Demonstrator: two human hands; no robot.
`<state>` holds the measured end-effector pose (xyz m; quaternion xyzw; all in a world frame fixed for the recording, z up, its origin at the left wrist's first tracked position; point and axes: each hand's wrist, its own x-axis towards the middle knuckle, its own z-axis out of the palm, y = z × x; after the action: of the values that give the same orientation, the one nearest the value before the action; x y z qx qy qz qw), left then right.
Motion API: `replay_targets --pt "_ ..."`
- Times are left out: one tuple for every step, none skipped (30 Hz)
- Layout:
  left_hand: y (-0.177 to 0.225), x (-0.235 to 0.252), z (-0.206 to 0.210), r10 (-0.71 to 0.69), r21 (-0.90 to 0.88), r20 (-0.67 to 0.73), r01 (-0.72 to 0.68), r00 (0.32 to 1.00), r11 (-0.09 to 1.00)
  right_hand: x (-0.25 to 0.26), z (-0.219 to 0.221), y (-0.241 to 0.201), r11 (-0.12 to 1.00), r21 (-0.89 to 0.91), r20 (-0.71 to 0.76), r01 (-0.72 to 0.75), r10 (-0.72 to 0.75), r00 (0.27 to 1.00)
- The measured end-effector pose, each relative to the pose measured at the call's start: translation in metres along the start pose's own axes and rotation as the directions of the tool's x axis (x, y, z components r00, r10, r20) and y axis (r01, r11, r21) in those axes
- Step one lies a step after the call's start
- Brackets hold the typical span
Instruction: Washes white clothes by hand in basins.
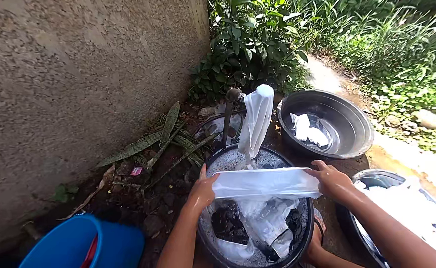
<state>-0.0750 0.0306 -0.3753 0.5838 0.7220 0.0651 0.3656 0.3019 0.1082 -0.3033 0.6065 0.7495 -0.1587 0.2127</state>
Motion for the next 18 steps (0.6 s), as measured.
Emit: replay_targets --pt "0.009 0.007 0.017 -0.066 0.039 0.070 0.063 0.995 0.997 0.013 0.014 -0.011 1.000 -0.003 0.068 -0.015 0.015 0.998" --pt "0.018 0.014 0.039 -0.109 0.045 0.135 0.104 0.985 0.994 0.026 0.031 -0.022 1.000 0.025 0.118 -0.014 0.011 0.993" --pt "0.025 0.021 0.064 -0.135 0.032 0.193 0.131 0.972 0.991 0.038 0.050 -0.034 0.998 0.067 0.151 -0.006 -0.004 0.988" --pt "0.029 0.029 0.090 -0.139 0.013 0.212 0.139 0.967 0.990 0.050 0.070 -0.047 0.994 0.105 0.168 0.009 -0.027 0.985" --pt "0.030 0.038 0.114 -0.139 -0.002 0.202 0.142 0.969 0.990 0.062 0.090 -0.060 0.990 0.136 0.169 0.028 -0.051 0.984" --pt "0.029 0.047 0.137 -0.139 -0.016 0.170 0.144 0.976 0.989 0.073 0.108 -0.072 0.985 0.169 0.168 0.040 -0.069 0.983" --pt "0.025 0.055 0.156 -0.147 -0.023 0.133 0.151 0.980 0.988 0.082 0.125 -0.085 0.979 0.198 0.164 0.044 -0.077 0.983" --pt "0.021 0.063 0.169 -0.173 -0.010 0.111 0.175 0.979 0.984 0.090 0.139 -0.096 0.974 0.223 0.160 0.035 -0.072 0.985" --pt "0.016 0.068 0.176 -0.211 -0.002 0.109 0.212 0.971 0.977 0.097 0.150 -0.105 0.968 0.250 0.159 0.018 -0.059 0.986" --pt "0.011 0.071 0.182 -0.254 0.013 0.104 0.254 0.962 0.967 0.102 0.161 -0.113 0.962 0.272 0.167 -0.004 -0.043 0.985" --pt "0.005 0.073 0.188 -0.298 0.020 0.089 0.297 0.951 0.955 0.106 0.172 -0.119 0.960 0.279 0.181 -0.026 -0.026 0.983" --pt "0.001 0.075 0.192 -0.343 0.030 0.097 0.342 0.934 0.939 0.109 0.183 -0.124 0.959 0.279 0.199 -0.043 -0.014 0.980" --pt "-0.003 0.077 0.194 -0.377 0.009 0.124 0.379 0.918 0.926 0.110 0.192 -0.127 0.951 0.304 0.220 -0.052 -0.017 0.975" --pt "-0.008 0.078 0.193 -0.390 -0.018 0.174 0.399 0.904 0.917 0.109 0.200 -0.129 0.924 0.377 0.248 -0.063 -0.035 0.968" --pt "-0.011 0.077 0.187 -0.378 -0.004 0.251 0.392 0.891 0.920 0.106 0.203 -0.130 0.887 0.455 0.273 -0.079 -0.054 0.961" --pt "-0.013 0.072 0.175 -0.353 0.091 0.365 0.344 0.862 0.934 0.102 0.200 -0.130 0.872 0.480 0.319 -0.097 -0.071 0.945" --pt "-0.008 0.069 0.158 -0.347 0.217 0.472 0.274 0.811 0.937 0.100 0.197 -0.128 0.897 0.439 0.317 -0.046 -0.106 0.942" --pt "-0.005 0.072 0.142 -0.328 0.320 0.537 0.172 0.777 0.932 0.104 0.192 -0.125 0.922 0.387 0.286 0.025 -0.146 0.947"
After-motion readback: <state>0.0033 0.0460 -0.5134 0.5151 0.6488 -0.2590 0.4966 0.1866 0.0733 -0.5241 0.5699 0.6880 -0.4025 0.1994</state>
